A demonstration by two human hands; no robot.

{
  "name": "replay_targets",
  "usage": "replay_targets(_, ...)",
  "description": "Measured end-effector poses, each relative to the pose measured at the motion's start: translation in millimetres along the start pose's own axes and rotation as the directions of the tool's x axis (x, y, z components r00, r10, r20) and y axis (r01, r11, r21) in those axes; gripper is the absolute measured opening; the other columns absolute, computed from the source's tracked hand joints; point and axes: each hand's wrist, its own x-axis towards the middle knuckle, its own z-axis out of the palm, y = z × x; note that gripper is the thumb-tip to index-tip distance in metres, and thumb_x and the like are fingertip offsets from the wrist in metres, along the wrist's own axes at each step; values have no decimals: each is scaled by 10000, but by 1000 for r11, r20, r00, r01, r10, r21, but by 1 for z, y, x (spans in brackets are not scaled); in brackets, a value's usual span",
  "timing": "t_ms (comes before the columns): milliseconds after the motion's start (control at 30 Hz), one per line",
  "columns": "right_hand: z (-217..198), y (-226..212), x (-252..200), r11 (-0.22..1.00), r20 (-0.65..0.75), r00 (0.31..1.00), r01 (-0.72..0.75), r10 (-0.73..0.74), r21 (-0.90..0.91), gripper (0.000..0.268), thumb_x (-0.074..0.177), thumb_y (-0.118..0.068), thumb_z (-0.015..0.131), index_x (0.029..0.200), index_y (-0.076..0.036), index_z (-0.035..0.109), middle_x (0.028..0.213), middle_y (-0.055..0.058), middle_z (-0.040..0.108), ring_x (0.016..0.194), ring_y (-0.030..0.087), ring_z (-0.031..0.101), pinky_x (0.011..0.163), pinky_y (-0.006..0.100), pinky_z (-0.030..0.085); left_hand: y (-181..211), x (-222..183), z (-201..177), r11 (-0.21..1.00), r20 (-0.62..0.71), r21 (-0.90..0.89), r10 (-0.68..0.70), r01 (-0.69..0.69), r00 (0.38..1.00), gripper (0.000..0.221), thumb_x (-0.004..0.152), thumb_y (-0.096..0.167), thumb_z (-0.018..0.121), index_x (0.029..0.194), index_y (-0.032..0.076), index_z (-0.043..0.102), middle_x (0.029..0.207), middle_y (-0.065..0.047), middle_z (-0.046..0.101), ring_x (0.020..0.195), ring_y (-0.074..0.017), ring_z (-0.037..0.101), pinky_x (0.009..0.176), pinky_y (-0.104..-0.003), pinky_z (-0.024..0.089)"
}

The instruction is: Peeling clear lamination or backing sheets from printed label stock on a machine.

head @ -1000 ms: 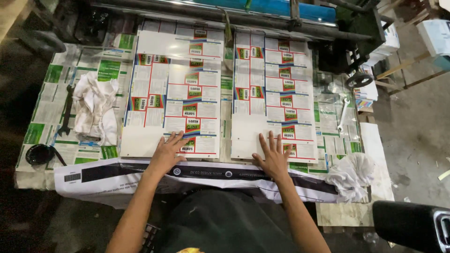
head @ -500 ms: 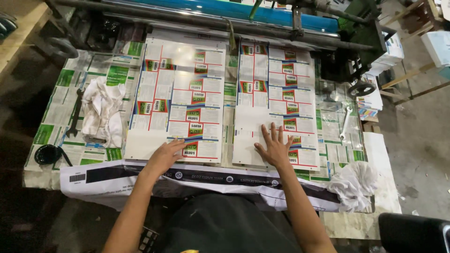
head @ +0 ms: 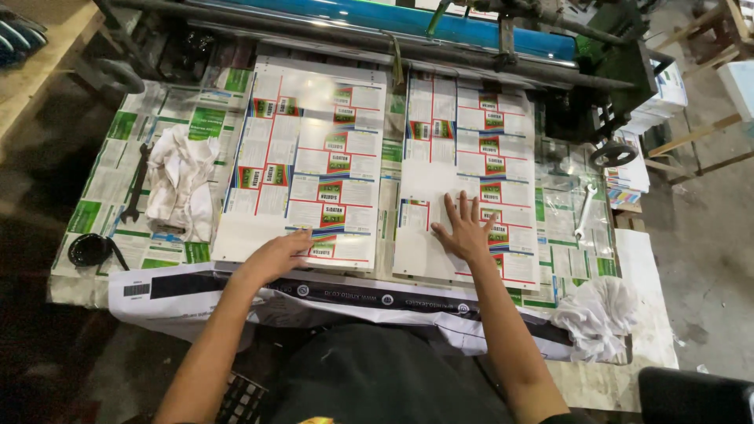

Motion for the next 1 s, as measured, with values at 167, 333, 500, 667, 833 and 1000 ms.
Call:
replay_targets(167, 3, -1, -2, 1000, 10, 1000, 11, -10, -18, 886, 901, -818, 359, 1637, -385, 123, 1726, 95, 53, 1567, 401, 47, 1095, 828, 35, 44, -3, -25, 993, -148, 81, -71, 84, 986, 240, 922, 142, 706, 1153, 86, 733, 1224, -129, 717, 1085, -347, 668, 902, -432, 550)
replay_targets(333, -2, -8, -49, 998, 56, 997, 54, -52, -33, 899, 889, -811, 395, 1635, -366, 165, 1719, 106, 70, 1551, 419, 72, 1089, 819, 34, 84, 1, -50, 984, -451, 162, 5, 77, 893, 134, 933, 164, 714, 1041, 98, 758, 1040, -106, 774, 873, -322, 742, 747, -413, 590)
replay_targets(500, -6, -3, -82, 997, 46, 996, 81, -82, 18, 861, 902, -753, 475, 1620, -348, 227, 1717, 123, 114, 1566, 400, 104, 1103, 817, 38, 92, 13, -69, 928, -237, 59, -346, 369, 908, 210, 785, 306, 841, 893, 129, 813, 817, -129, 760, 751, -331, 716, 707, -429, 554)
replay_targets(667, -37, -18, -107, 994, 60, 994, 85, -89, 66, 925, 851, -764, 544, 1609, -338, 229, 1706, 128, 114, 1558, 403, 97, 1109, 804, 31, 61, 16, -60, 928, 10, 4, -372, 372, 928, 228, 681, 289, 878, 853, 147, 833, 807, -113, 769, 772, -304, 733, 733, -413, 565)
replay_targets(833, -42, -24, -119, 989, 266, 961, 101, -70, -107, 969, 771, -667, 709, 1574, -427, 223, 1697, 86, 135, 1564, 364, 104, 1156, 748, 45, 71, 11, -65, 969, -90, -1, -246, 247, 965, 136, 799, 227, 818, 915, 158, 826, 902, -81, 790, 813, -291, 740, 728, -390, 557)
replay_targets(1000, -37, -16, -121, 963, 127, 973, 211, -191, -167, 680, 900, -361, 664, 1523, -409, 397, 1621, -6, 363, 1495, 238, 346, 1195, 704, 167, 83, -15, -46, 926, -681, 372, 223, 67, 698, 57, 959, 177, 771, 944, 123, 769, 1073, -10, 796, 958, -183, 752, 934, -404, 529)
